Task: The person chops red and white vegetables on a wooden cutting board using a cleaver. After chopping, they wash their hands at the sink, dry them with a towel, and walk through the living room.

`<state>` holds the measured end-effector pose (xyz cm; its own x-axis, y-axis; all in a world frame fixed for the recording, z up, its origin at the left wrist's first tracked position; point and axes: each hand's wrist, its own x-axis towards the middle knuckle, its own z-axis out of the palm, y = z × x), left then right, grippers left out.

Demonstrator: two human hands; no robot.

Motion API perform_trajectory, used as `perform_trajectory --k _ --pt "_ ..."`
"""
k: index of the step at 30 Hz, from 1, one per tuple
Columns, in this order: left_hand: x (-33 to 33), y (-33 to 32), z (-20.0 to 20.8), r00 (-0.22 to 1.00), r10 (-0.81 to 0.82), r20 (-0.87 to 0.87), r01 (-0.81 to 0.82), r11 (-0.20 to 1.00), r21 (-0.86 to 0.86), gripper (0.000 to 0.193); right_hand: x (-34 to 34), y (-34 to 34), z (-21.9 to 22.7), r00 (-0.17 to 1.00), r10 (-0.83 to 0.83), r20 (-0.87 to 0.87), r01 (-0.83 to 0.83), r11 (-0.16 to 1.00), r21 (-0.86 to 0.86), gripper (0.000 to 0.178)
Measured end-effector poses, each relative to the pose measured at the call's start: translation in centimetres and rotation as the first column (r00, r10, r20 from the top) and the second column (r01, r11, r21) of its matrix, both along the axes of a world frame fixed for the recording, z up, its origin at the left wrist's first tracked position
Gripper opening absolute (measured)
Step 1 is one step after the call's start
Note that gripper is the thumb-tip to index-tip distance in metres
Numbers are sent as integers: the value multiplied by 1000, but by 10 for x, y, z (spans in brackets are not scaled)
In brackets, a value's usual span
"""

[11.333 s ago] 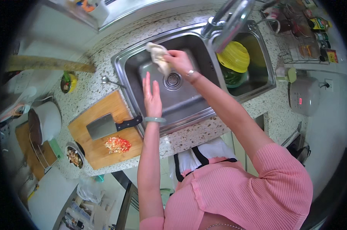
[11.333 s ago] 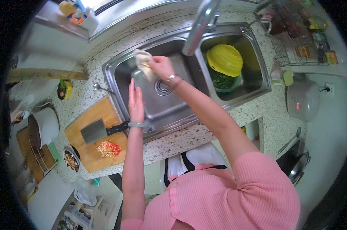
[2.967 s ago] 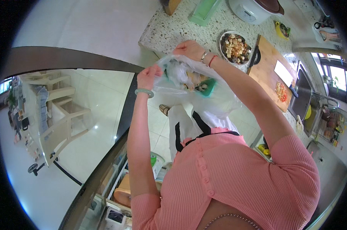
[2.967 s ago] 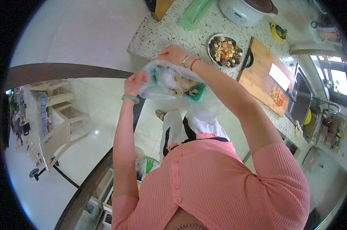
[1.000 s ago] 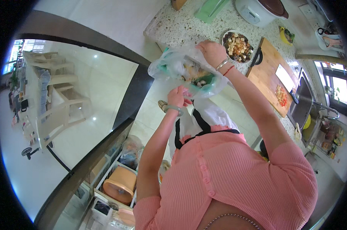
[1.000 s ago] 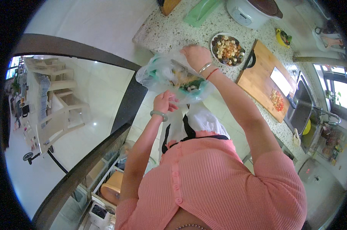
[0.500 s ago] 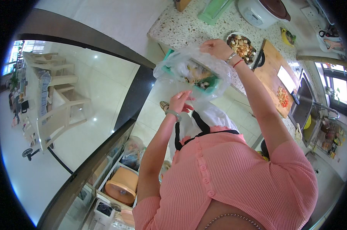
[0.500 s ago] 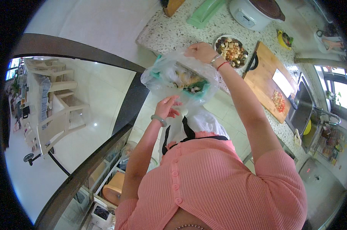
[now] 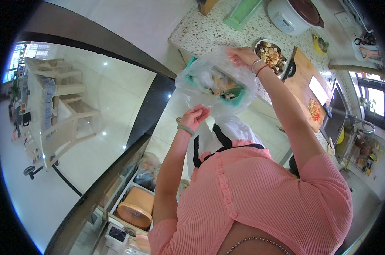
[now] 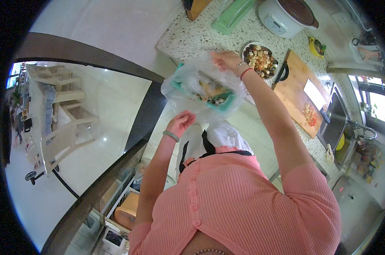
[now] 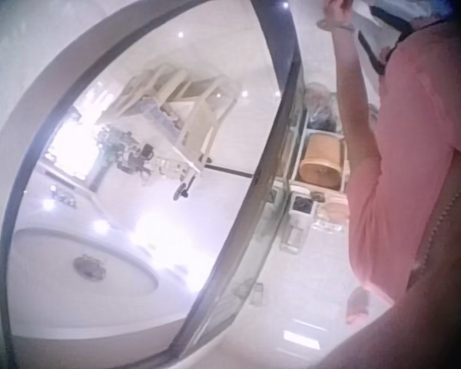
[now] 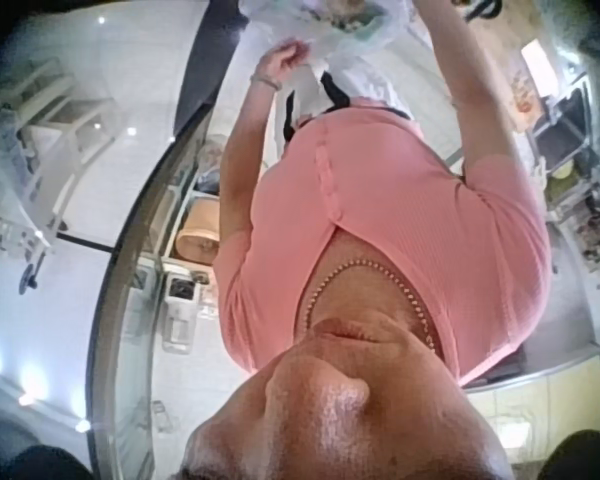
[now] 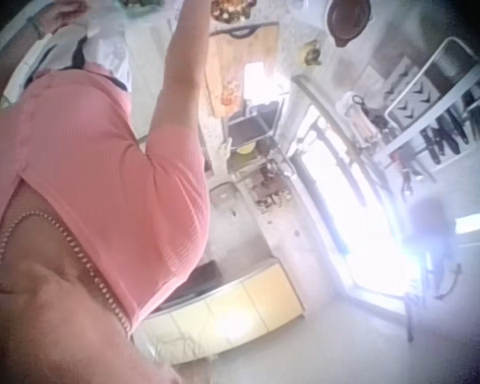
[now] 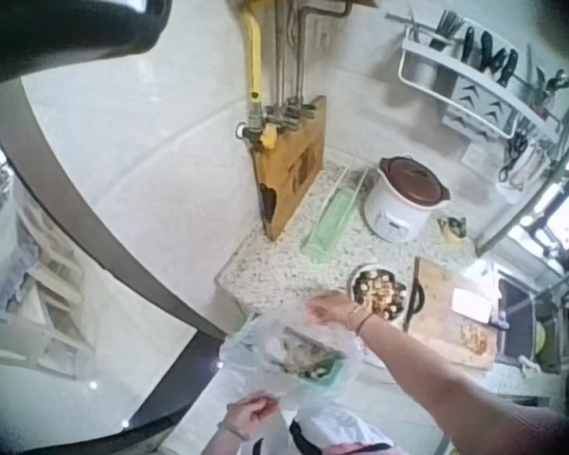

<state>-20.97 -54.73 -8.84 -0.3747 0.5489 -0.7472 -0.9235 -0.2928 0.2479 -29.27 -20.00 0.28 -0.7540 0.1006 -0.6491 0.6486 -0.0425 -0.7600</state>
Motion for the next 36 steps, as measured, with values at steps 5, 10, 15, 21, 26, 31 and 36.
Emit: perform_trajectory --k 5,10,15,21,26,31,36 --pt "-18 -7 36 985 -132 -108 97 955 -281 55 10 1 -18 987 11 -161 46 937 346 34" --pt "-56 -10 17 459 -571 -680 -413 541 -733 56 10 -83 73 793 565 -228 73 284 956 24" --pt "-108 -1 46 467 -611 -639 -196 633 -749 45 4 -64 34 853 341 -396 266 369 891 8" --pt "-105 -86 104 856 -78 -512 -30 979 -200 61 5 -153 84 941 -9 -339 -113 934 -339 56" --pt "-101 -180 153 845 288 -450 -180 947 267 55 -18 -290 95 945 53 -321 -273 667 -693 79" --pt "-99 -268 142 605 19 -796 -363 897 -254 49 -65 -392 83 844 342 -413 -461 856 -235 84" --pt "-140 -307 165 641 362 -677 -565 819 -98 52 -111 -461 105 906 170 -388 -409 595 -692 82"
